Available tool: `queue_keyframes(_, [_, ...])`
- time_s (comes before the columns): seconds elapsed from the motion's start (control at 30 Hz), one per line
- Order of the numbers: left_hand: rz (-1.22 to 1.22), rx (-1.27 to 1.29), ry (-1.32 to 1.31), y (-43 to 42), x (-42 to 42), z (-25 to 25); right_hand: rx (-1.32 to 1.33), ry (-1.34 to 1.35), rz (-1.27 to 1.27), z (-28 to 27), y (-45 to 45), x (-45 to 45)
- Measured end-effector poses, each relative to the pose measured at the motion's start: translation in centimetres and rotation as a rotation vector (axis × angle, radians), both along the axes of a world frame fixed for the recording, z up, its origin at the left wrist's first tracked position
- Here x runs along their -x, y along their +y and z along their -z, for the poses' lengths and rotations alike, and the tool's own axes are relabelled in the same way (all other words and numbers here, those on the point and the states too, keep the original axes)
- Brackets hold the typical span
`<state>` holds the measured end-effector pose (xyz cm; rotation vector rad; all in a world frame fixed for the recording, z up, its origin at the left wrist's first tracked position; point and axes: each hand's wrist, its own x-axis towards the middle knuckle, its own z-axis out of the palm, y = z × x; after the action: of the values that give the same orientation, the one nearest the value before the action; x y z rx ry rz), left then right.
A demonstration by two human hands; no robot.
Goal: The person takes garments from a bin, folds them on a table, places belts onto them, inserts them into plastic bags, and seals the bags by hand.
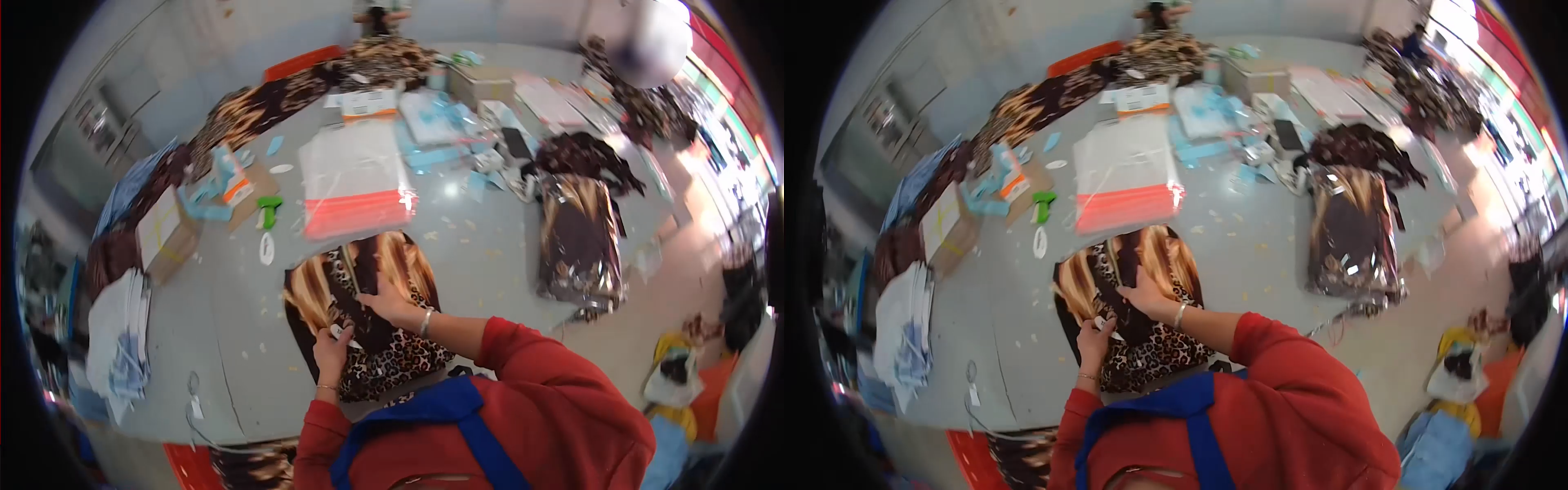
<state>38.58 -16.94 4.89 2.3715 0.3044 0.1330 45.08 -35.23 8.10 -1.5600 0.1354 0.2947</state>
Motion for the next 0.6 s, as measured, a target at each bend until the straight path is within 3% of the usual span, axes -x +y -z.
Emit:
queue_keyframes(0.07, [0.042, 0.167, -0.052, 0.3, -0.5, 1.2, 0.141, -0.043, 0.056, 2.3, 0.7, -0.1])
queue_keyframes(0.1, [0.023, 0.294, 0.105, 0.5, -0.5, 0.4, 0.007, -0.057, 0.067, 2.2, 0.6, 0.1])
queue_keyframes(0.13, [-0.031, 0.495, 0.171, -0.2, 0.0, -1.5, 0.067, -0.081, 0.102, 4.7, 0.9, -0.5])
queue_keyframes(0.2, [-0.119, 0.809, 0.199, -0.6, 1.2, -3.7, 0.061, 0.004, 0.087, 2.3, -0.1, 0.4])
queue_keyframes(0.27, [-0.137, 0.962, 0.18, 0.2, 1.8, -4.3, 0.106, -0.033, 0.1, 1.7, -0.2, 0.9])
queue_keyframes(0.33, [-0.076, 0.982, 0.176, 1.0, 2.7, -5.3, -0.103, 0.06, 0.034, -0.5, -1.0, 1.7])
queue_keyframes(0.43, [-0.089, 0.947, 0.212, 1.6, 3.8, -6.3, -0.275, 0.151, 0.214, -2.5, -1.4, 1.7])
queue_keyframes(0.57, [0.034, 0.707, 0.242, 1.5, 4.9, -5.6, -0.658, 0.33, 0.314, -1.9, -2.7, -1.0])
queue_keyframes(0.6, [0.065, 0.624, 0.251, 1.6, 5.2, -5.0, -0.705, 0.373, 0.186, -2.3, -4.0, -1.7])
